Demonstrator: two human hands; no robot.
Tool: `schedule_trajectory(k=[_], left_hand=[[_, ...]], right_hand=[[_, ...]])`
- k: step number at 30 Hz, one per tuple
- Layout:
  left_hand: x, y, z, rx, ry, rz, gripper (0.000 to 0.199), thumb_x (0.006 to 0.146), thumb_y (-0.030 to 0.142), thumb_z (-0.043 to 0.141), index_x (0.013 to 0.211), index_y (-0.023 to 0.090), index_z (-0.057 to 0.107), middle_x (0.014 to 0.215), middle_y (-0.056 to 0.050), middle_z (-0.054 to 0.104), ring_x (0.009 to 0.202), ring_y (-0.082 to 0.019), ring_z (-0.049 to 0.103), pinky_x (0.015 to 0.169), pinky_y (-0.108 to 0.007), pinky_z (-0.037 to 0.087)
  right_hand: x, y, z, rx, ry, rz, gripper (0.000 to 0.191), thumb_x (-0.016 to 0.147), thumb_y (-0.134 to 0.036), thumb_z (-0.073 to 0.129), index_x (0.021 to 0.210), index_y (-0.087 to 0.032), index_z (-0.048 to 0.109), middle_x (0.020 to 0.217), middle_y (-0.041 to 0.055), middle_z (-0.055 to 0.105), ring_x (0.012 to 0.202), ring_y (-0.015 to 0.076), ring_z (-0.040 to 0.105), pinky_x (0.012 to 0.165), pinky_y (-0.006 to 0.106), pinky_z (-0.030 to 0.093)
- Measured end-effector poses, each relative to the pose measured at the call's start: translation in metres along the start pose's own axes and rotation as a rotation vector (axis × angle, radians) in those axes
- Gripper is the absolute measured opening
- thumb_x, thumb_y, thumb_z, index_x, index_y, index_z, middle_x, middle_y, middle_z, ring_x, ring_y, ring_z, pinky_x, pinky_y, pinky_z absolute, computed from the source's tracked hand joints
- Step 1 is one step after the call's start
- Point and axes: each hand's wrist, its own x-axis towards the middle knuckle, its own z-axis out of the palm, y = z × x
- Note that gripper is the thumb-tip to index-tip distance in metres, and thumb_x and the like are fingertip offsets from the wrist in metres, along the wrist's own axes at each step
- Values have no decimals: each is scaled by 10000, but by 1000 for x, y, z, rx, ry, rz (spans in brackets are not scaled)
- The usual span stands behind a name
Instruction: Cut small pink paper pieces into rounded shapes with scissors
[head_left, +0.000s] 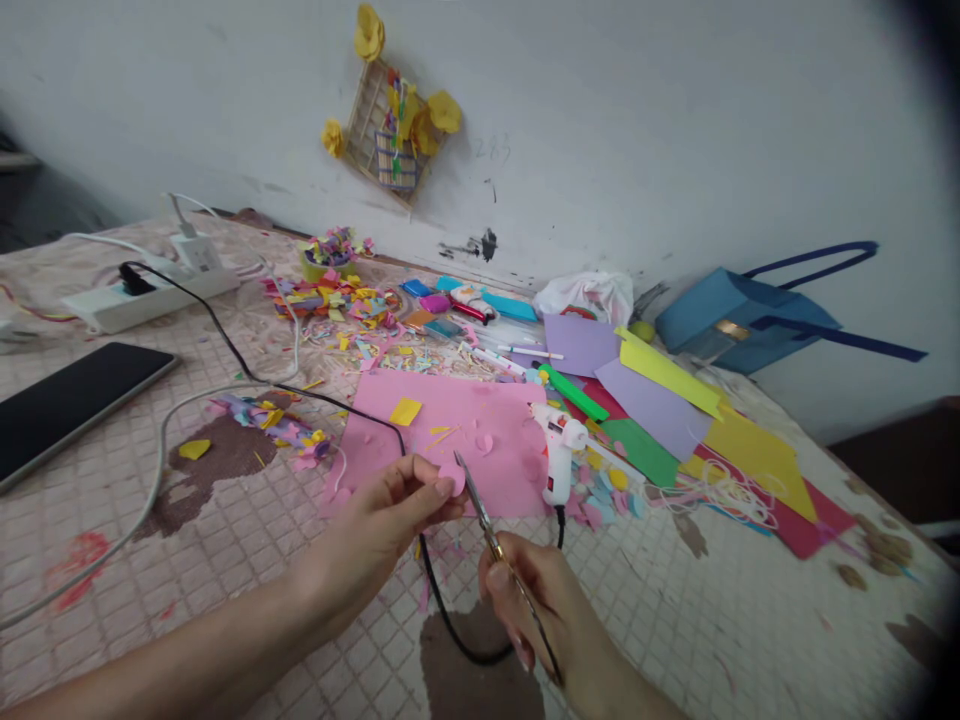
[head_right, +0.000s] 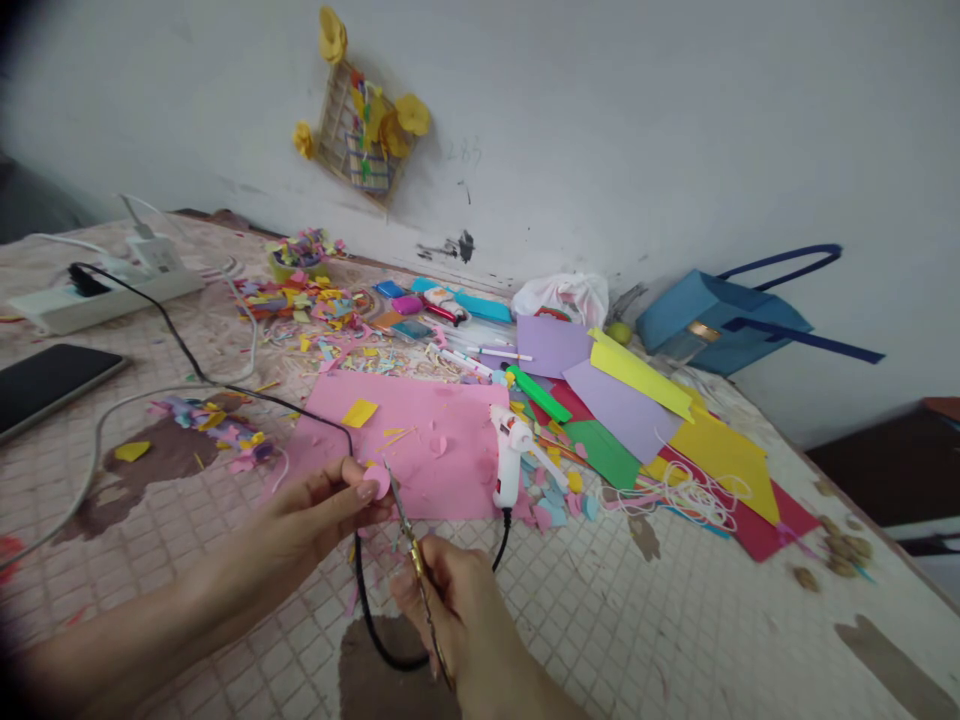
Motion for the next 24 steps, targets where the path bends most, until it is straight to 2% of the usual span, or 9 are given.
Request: schedule_trajectory(k=[9, 15, 24], left_hand=[[0, 1, 0, 29, 5, -6, 136, 815, 284, 618, 736, 177, 589, 792, 6, 610, 809, -132, 562, 839, -283, 426], [1, 5, -1, 87, -11, -30, 145, 808, 290, 618, 734, 173, 573, 809, 1, 608, 817, -140, 555, 835, -295, 419], [3, 10, -2, 127, -120, -26, 167, 841, 266, 587, 716, 173, 527, 729, 34, 587, 701, -97, 529, 683, -228, 380]], right_hand=[[-1, -3, 0, -1, 4, 16, 571, 758, -752, 363, 631, -196, 390, 413, -84, 329, 332, 61, 280, 346, 194, 205], [-4, -4, -5, -53, 28, -6, 547, 787, -716, 371, 609, -198, 373, 469, -75, 278, 400, 70, 263, 386, 210, 199], [-8, -2, -12, -90, -8, 31, 538, 774, -714, 392, 612, -201, 382, 481, -68, 297, 386, 64, 251, 374, 213, 173]])
